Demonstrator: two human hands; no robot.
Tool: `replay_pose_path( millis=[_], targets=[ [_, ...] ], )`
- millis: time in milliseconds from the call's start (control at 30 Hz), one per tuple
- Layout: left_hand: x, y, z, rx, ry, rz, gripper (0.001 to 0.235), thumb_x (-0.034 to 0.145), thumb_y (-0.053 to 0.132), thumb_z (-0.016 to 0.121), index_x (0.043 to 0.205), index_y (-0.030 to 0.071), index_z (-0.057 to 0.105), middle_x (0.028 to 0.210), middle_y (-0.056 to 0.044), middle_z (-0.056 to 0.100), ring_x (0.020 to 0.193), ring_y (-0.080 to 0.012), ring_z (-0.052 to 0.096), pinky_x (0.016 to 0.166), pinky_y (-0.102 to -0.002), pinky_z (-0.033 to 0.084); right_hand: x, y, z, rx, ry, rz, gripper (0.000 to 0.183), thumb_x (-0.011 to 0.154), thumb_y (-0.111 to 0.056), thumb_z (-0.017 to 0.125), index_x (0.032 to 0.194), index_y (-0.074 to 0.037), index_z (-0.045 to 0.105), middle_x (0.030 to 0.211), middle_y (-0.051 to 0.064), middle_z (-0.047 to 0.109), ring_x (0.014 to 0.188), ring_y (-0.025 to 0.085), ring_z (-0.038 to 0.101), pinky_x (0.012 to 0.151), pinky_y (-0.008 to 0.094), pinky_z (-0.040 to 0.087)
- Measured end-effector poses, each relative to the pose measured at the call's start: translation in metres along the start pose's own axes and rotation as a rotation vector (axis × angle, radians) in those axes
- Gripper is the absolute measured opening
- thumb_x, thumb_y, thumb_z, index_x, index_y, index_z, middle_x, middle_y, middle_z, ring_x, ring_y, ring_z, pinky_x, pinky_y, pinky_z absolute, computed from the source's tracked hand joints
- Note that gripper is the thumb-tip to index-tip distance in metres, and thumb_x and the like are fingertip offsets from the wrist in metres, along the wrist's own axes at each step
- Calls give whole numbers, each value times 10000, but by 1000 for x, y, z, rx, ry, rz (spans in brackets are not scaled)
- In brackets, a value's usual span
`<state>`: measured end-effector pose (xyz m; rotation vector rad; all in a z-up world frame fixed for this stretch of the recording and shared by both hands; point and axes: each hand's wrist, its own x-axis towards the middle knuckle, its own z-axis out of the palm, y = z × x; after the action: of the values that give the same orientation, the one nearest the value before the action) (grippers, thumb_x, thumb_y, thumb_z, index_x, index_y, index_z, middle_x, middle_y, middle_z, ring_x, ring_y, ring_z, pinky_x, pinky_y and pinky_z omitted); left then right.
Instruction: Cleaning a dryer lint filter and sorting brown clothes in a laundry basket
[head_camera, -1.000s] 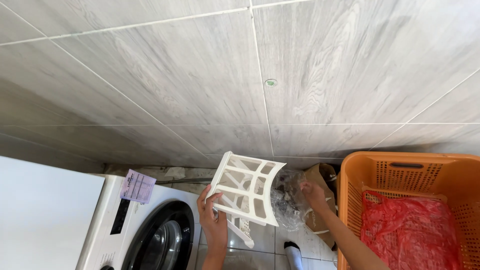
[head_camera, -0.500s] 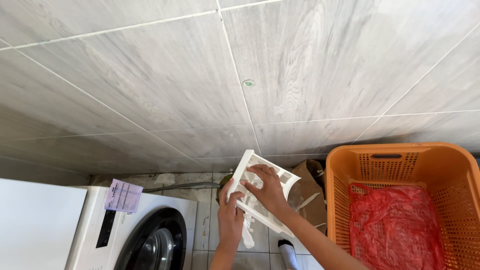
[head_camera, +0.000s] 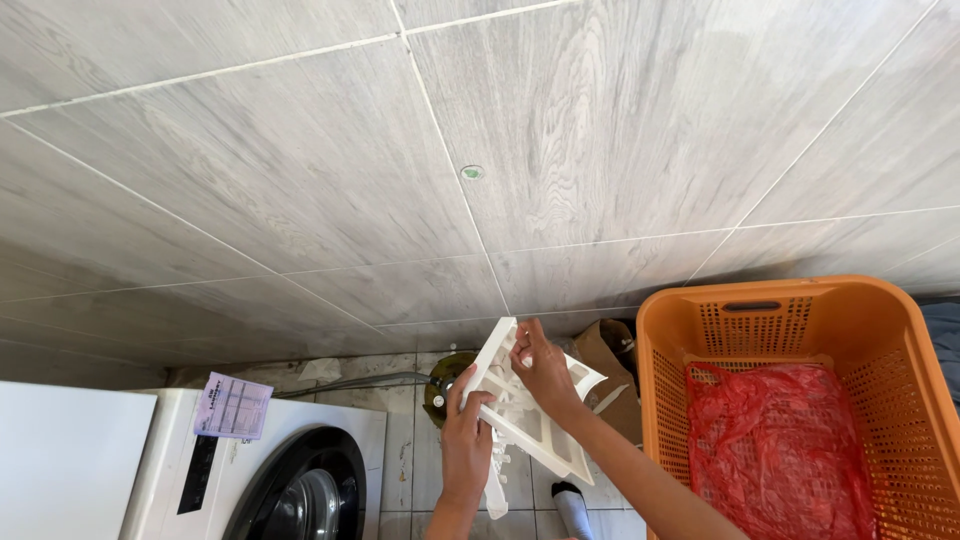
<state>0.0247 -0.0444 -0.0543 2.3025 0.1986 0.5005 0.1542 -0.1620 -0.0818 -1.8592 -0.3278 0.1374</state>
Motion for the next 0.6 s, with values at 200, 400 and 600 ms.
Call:
replay_pose_path(
  millis=[200,400,600],
  targets=[
    [7,-3,-1,13,2,-21,440,701,-204,570,1005,111,611,1530,-3,498,1054,-198,671,747,-359,520,-17,-15,-4,19,-48,-134,235,844,-9,732,1059,-82,671,970,23,735,874,137,727,792,282,595],
    [11,-3,-4,-16,-20,-19,417,705,-201,551,989,93,631,1535,-3,485,1279,-221,609,824,-348,525,-20,-42,2,198,-50,22,177,868,-31,739,1044,-45,761,975,13,723,885,110,685,766,246,553],
    [13,-4,-6,21,-35,-40,439,708,-205,562,1006,110,629,1526,13,496,860,-141,669,656,-334,495,-3,-27,10,208,-81,48,373,858,52,717,1134,-88,508,868,26,672,793,120,633,751,271,553]
  ],
)
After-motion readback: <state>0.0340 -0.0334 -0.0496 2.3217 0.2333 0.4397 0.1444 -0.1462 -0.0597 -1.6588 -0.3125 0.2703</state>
